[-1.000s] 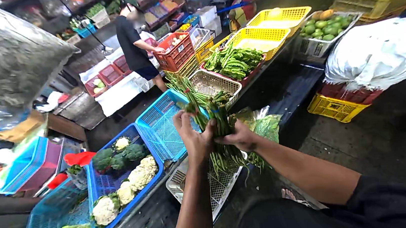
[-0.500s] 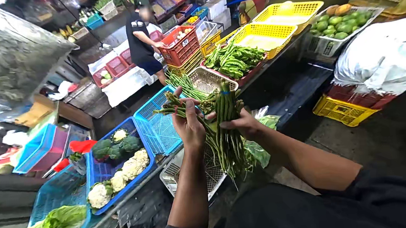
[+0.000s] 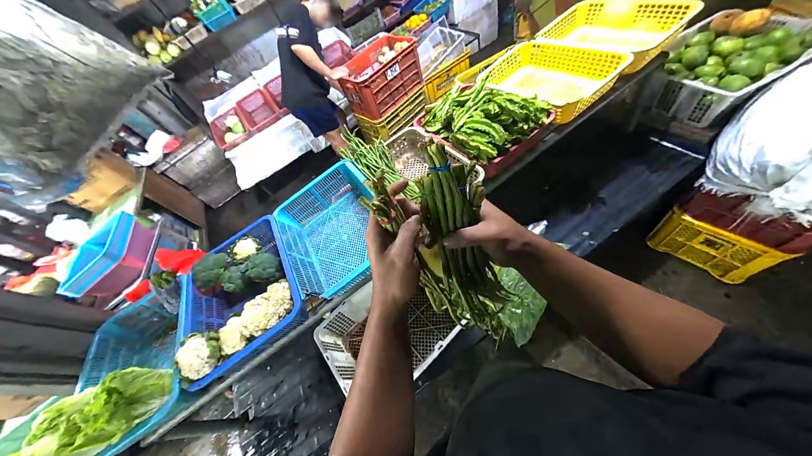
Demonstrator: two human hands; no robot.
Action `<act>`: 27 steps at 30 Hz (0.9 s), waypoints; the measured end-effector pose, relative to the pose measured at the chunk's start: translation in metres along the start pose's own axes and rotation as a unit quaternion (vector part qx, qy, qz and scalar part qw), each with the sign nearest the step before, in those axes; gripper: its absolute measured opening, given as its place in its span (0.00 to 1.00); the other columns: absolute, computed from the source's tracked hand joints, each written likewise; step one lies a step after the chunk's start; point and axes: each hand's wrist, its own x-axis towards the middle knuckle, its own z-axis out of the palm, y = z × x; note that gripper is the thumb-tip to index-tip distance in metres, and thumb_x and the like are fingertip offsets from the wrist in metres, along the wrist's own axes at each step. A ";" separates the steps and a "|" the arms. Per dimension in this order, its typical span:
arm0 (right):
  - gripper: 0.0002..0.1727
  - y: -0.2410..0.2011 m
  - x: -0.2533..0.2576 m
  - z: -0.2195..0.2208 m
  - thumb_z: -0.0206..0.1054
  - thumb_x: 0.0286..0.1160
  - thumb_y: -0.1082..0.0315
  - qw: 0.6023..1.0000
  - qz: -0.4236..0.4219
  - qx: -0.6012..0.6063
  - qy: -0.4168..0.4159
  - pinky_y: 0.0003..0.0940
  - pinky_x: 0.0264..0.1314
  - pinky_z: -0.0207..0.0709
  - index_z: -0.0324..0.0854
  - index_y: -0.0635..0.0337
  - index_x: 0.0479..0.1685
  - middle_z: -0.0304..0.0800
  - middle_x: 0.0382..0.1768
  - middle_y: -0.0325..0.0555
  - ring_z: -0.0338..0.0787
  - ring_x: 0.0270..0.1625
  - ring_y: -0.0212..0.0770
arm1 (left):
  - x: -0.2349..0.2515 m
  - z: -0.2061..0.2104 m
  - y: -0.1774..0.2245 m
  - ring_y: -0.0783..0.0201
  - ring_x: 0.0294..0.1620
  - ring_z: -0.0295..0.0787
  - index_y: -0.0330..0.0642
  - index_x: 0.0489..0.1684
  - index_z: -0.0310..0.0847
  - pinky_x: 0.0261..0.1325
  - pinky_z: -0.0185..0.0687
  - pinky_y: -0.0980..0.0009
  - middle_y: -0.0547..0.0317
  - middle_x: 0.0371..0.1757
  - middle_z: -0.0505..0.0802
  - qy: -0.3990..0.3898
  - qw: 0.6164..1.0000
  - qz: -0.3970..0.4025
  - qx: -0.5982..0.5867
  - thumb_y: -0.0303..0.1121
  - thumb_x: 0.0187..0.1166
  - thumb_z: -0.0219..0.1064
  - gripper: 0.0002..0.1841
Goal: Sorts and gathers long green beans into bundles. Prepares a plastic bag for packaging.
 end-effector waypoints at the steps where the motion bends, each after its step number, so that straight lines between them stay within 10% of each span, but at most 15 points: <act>1: 0.23 0.000 0.002 0.001 0.79 0.57 0.72 1.000 0.003 -0.001 -0.008 0.38 0.58 0.89 0.84 0.57 0.58 0.94 0.47 0.45 0.93 0.50 0.37 | -0.001 0.000 0.000 0.70 0.33 0.82 0.43 0.70 0.79 0.36 0.82 0.73 0.61 0.41 0.87 0.010 1.000 -0.005 -0.004 0.28 0.81 0.61 0.19; 6: 0.22 0.002 0.008 0.014 0.76 0.60 0.74 1.000 0.005 -0.020 0.005 0.38 0.58 0.89 0.83 0.58 0.58 0.94 0.47 0.43 0.93 0.50 0.35 | 0.000 -0.008 0.004 0.62 0.37 0.91 0.38 0.49 0.86 0.41 0.91 0.62 0.53 0.39 0.93 0.012 1.000 0.020 0.015 0.28 0.79 0.73 0.07; 18: 0.17 0.014 0.008 0.052 0.77 0.64 0.77 0.991 0.033 -0.130 0.015 0.35 0.59 0.90 0.85 0.64 0.54 0.95 0.46 0.45 0.94 0.49 0.35 | 0.014 -0.039 0.012 0.64 0.45 0.91 0.46 0.67 0.79 0.48 0.92 0.65 0.56 0.49 0.92 -0.018 0.999 0.010 -0.039 0.28 0.78 0.74 0.19; 23: 0.19 0.015 -0.005 0.050 0.70 0.77 0.58 0.995 -0.022 -0.069 0.074 0.25 0.37 0.82 0.83 0.52 0.65 0.90 0.44 0.36 0.85 0.34 0.28 | 0.008 -0.046 0.009 0.65 0.41 0.92 0.42 0.67 0.81 0.45 0.92 0.67 0.55 0.47 0.93 -0.050 0.995 -0.016 -0.080 0.34 0.84 0.68 0.17; 27: 0.20 0.004 -0.015 0.056 0.66 0.84 0.60 0.989 -0.055 -0.032 0.137 0.35 0.63 0.86 0.80 0.48 0.73 0.92 0.59 0.35 0.90 0.58 0.31 | 0.004 -0.018 -0.001 0.64 0.42 0.92 0.40 0.62 0.81 0.44 0.91 0.66 0.56 0.46 0.93 -0.086 0.995 0.012 -0.049 0.34 0.83 0.68 0.14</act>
